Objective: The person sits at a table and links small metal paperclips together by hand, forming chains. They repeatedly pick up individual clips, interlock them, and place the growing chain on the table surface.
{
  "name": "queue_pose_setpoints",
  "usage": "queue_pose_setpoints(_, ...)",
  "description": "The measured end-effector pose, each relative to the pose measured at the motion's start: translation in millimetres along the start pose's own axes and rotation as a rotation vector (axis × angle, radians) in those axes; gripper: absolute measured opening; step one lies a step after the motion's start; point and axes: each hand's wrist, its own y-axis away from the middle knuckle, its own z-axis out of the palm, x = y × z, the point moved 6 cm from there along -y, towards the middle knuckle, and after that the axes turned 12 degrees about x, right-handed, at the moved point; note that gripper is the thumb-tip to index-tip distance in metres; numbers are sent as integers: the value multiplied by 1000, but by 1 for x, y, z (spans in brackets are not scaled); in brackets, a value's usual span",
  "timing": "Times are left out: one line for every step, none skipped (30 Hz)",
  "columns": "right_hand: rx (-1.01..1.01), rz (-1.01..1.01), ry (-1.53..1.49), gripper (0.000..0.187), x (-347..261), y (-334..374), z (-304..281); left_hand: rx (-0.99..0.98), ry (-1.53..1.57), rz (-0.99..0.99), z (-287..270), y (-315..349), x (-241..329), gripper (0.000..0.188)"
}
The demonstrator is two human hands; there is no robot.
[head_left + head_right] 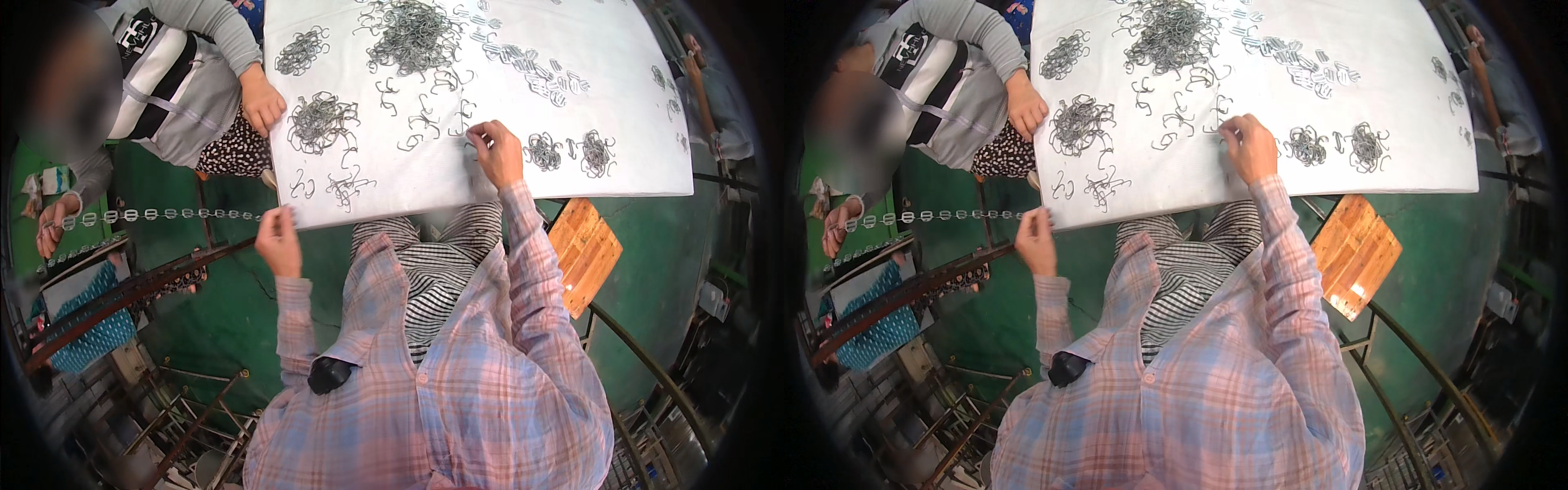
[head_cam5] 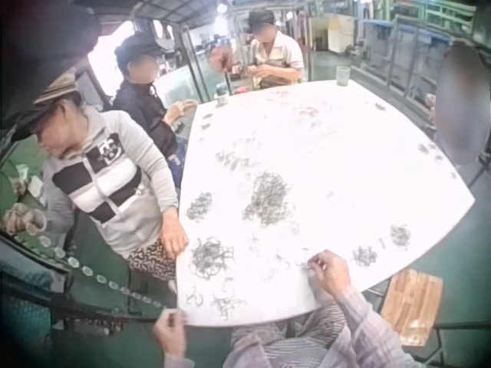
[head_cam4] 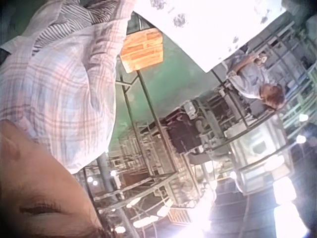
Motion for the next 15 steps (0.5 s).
queue_pose_setpoints(13, -7, 32, 9, 2, -4, 5, -71, 23, 43, 18, 12, 21, 13)
queue_pose_setpoints(12, 10, 55, 8, 1, -5, 9, -171, -22, 71, 37, 27, 42, 11)
queue_pose_setpoints(10, 27, 79, 8, -3, -6, 12, -260, -16, 98, 56, 44, 71, 8)
queue_pose_setpoints(10, 42, 109, 7, -5, -6, 14, -365, 47, 173, 76, 61, 91, 8)
queue_pose_setpoints(-9, 51, 105, 7, -8, -3, 19, -483, 74, 227, 94, 77, 101, 11)
queue_pose_setpoints(-27, 56, 100, 6, -10, 2, 25, -551, 92, 246, 110, 93, 101, 18)
queue_pose_setpoints(-44, 61, 99, 6, -12, 8, 30, -592, 75, 257, 124, 106, 100, 21)
queue_pose_setpoints(-46, 27, 53, 5, -16, 16, 33, -643, 65, 269, 137, 119, 98, 25)
queue_pose_setpoints(-78, 11, 0, 5, -22, 23, 40, -689, 19, 288, 146, 128, 95, 26)
queue_pose_setpoints(-95, -29, -18, 5, -30, 27, 46, -733, -26, 308, 152, 137, 92, 27)
queue_pose_setpoints(-112, -69, -38, 5, -39, 30, 52, -776, -70, 327, 158, 144, 86, 28)
queue_pose_setpoints(-134, -93, -51, 6, -46, 31, 59, -768, -69, 373, 159, 146, 85, 28)
queue_pose_setpoints(-159, -125, -10, 5, -53, 30, 66, -776, -61, 397, 160, 147, 82, 26)
queue_pose_setpoints(-184, -158, 31, 5, -60, 29, 73, -782, -52, 420, 160, 147, 80, 23)
queue_pose_setpoints(-207, -192, 70, 5, -64, 26, 80, -788, -44, 446, 160, 146, 80, 21)
